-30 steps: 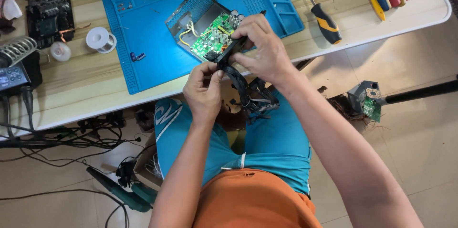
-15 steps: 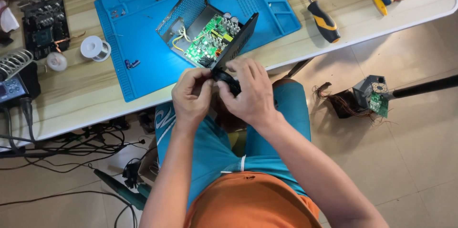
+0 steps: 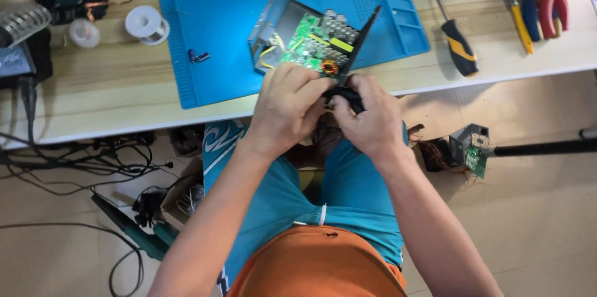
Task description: Cleaning a computer power supply unit by brushing off dust and using an electric blower after opening the casing.
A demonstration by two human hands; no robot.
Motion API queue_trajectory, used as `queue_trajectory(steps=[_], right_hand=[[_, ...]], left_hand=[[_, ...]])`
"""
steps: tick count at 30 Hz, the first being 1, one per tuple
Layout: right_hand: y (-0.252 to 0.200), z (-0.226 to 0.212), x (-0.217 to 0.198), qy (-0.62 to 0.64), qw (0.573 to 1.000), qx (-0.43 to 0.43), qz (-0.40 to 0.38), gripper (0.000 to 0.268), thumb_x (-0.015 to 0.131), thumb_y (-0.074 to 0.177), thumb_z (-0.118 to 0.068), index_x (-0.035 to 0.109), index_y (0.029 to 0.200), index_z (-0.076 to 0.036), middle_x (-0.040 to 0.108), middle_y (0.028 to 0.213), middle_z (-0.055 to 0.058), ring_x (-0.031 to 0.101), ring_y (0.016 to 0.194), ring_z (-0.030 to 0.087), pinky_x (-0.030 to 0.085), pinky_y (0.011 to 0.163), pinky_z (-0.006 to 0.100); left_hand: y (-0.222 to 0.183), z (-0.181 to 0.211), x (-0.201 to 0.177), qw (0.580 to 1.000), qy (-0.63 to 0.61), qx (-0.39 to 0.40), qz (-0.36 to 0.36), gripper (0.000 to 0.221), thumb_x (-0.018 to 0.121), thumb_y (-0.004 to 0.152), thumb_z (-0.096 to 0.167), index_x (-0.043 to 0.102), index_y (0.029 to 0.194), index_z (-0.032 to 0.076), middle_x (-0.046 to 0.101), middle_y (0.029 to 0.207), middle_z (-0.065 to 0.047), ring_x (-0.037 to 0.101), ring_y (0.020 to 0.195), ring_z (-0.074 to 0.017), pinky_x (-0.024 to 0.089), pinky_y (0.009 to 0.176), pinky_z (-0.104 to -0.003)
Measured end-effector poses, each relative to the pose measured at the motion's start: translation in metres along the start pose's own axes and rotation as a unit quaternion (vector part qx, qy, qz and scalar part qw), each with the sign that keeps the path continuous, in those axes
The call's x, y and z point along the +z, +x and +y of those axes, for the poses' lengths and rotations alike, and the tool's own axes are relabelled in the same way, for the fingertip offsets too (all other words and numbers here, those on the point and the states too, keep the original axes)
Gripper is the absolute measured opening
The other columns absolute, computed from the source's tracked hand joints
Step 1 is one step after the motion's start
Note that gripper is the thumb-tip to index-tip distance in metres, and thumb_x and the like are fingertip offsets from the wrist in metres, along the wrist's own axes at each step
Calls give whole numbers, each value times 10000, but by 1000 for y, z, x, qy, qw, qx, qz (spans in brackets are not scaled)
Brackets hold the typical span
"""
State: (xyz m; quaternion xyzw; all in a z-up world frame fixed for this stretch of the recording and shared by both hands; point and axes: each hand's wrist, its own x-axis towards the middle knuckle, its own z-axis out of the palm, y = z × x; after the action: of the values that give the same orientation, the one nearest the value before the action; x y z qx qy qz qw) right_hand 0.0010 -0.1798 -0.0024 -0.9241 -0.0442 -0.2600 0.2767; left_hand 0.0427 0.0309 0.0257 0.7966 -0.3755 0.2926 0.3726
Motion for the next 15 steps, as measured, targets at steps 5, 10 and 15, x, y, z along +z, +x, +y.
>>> queue_trajectory(steps=[5,10,15], right_hand=[[3,0,-11,-3,999,-37,-24,270,848,958,-362,744,1164,-222,750,913,83,759,915,431,585,744,527],[2,9,-12,-12,999,-30,-18,247,844,994,-395,749,1134,-215,713,869,81,741,905,449,568,732,520],[10,9,-14,20,998,-49,-42,210,804,1024,-351,713,1025,-162,624,777,99,700,871,511,506,624,488]], left_hand=[[6,-23,6,999,-25,8,-33,164,707,1086,316,711,1215,214,665,1295,15,598,1325,-294,320,1190,-514],[0,-47,29,994,-109,23,-21,135,681,1121,318,702,1187,201,713,1217,24,669,1271,-228,346,1247,-481],[0,-52,32,994,-83,66,-19,203,666,1106,396,682,1236,241,664,1207,49,660,1187,-192,412,1078,-408]])
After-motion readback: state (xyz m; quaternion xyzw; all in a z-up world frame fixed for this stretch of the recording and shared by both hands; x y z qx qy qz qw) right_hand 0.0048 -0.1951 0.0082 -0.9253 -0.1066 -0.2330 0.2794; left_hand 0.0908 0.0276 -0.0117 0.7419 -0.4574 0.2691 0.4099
